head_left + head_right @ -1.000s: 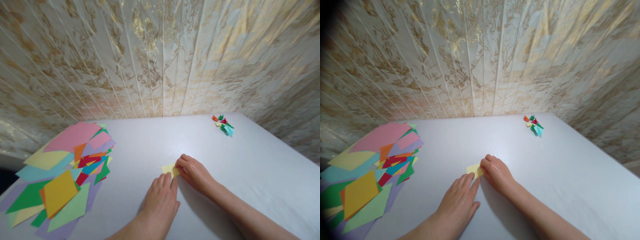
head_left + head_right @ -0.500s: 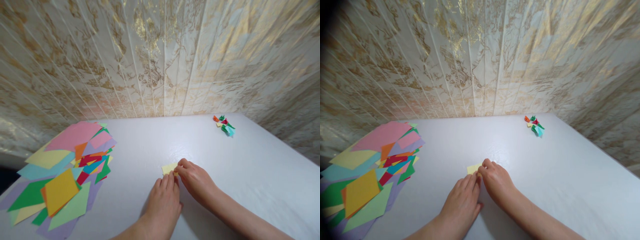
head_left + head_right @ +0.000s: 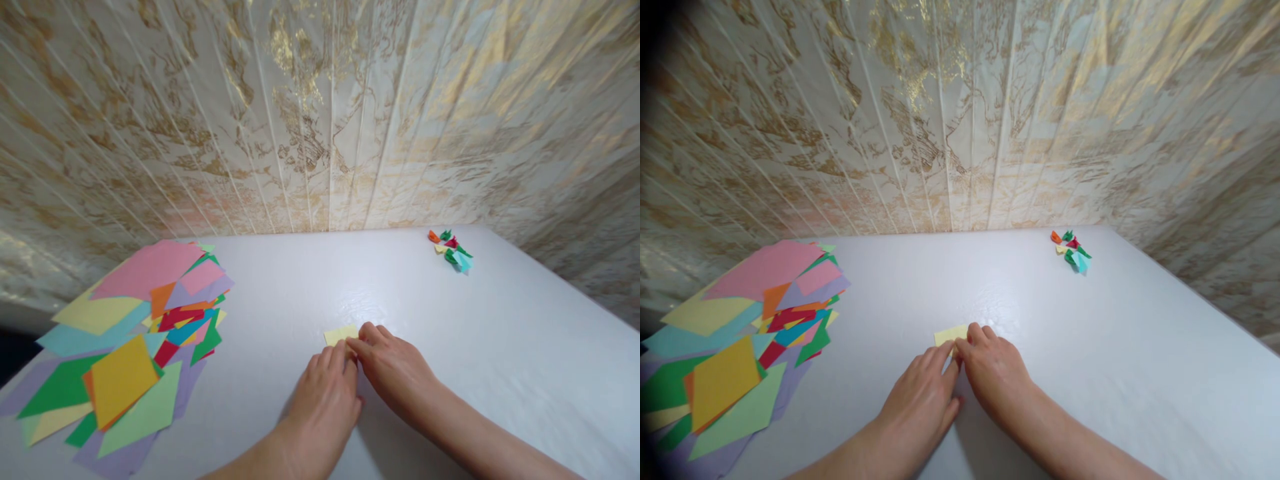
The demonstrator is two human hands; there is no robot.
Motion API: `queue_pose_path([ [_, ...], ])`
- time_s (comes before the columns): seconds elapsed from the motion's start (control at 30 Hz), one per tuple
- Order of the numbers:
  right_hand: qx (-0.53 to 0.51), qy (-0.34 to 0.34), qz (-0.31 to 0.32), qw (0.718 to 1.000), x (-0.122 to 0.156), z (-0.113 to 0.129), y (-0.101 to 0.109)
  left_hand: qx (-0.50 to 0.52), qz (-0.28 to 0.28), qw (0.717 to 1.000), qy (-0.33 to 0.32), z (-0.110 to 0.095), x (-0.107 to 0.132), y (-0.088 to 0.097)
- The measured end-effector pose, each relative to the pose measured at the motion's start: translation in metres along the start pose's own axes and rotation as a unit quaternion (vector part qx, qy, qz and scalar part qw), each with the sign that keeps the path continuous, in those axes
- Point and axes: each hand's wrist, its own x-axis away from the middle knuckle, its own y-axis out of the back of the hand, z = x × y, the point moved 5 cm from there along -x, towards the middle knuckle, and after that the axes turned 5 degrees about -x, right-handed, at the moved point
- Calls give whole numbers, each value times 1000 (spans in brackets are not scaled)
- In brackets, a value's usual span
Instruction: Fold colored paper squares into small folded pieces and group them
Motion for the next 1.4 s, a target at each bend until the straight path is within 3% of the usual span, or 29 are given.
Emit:
queue_pose_path([
  [0.23,28,-30,11,999,-1,-11,4,-7,15,1000,6,5,0,7],
  [0.47,39,-31,4,999,-2,-13,2,-54,-4,998,15,7,2,19],
  [0.67,44,-34,11,998,-3,-13,2,-41,15,998,49,26,-3,26],
  [0.9,47,-38,13,998,-2,-9,5,38,-53,991,117,55,-23,16],
  [1.27,4,-48,-26,999,-5,-12,9,99,-46,988,113,61,-30,7],
  [1.4,-49,0,-69,996,-14,-16,4,109,-49,988,97,62,-31,4],
])
